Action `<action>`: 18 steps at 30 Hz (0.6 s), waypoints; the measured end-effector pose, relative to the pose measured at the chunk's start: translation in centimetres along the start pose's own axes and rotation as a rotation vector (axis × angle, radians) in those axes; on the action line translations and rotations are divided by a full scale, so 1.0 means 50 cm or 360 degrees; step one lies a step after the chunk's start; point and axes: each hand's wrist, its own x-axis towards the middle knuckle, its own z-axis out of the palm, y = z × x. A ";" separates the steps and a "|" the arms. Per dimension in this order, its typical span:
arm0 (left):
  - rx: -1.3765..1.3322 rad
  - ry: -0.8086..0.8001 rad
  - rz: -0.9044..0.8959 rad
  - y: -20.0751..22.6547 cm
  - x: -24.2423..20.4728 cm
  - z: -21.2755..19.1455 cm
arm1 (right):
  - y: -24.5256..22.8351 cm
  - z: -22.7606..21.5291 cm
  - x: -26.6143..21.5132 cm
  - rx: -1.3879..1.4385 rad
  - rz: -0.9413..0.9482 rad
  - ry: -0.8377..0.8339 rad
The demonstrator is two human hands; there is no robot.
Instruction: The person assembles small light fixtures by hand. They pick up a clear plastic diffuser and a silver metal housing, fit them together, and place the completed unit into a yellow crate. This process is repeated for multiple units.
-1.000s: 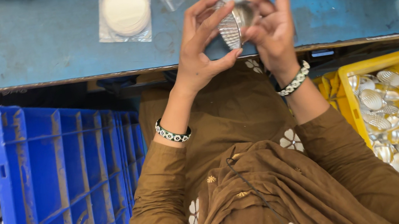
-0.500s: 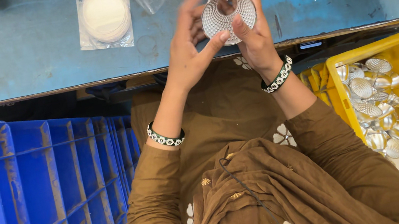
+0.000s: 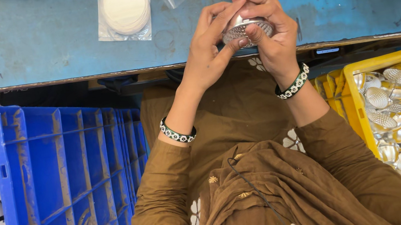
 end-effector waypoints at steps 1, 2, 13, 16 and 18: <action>-0.0019 0.0014 0.0001 0.002 -0.002 0.001 | 0.000 -0.001 -0.001 0.0011 0.0011 0.0006; -0.0038 0.0028 0.0001 0.004 -0.004 0.001 | 0.000 -0.001 -0.002 0.0021 0.0023 0.0012; 0.0068 0.0157 0.0010 0.000 -0.001 0.014 | 0.013 0.006 -0.002 0.0087 0.0048 0.0098; -0.0187 0.0275 -0.0088 -0.017 0.004 0.024 | 0.019 -0.002 0.002 0.0417 0.0103 0.0097; -0.0237 0.0387 -0.0015 -0.027 0.003 0.024 | 0.021 -0.006 0.003 0.0510 0.0168 0.0034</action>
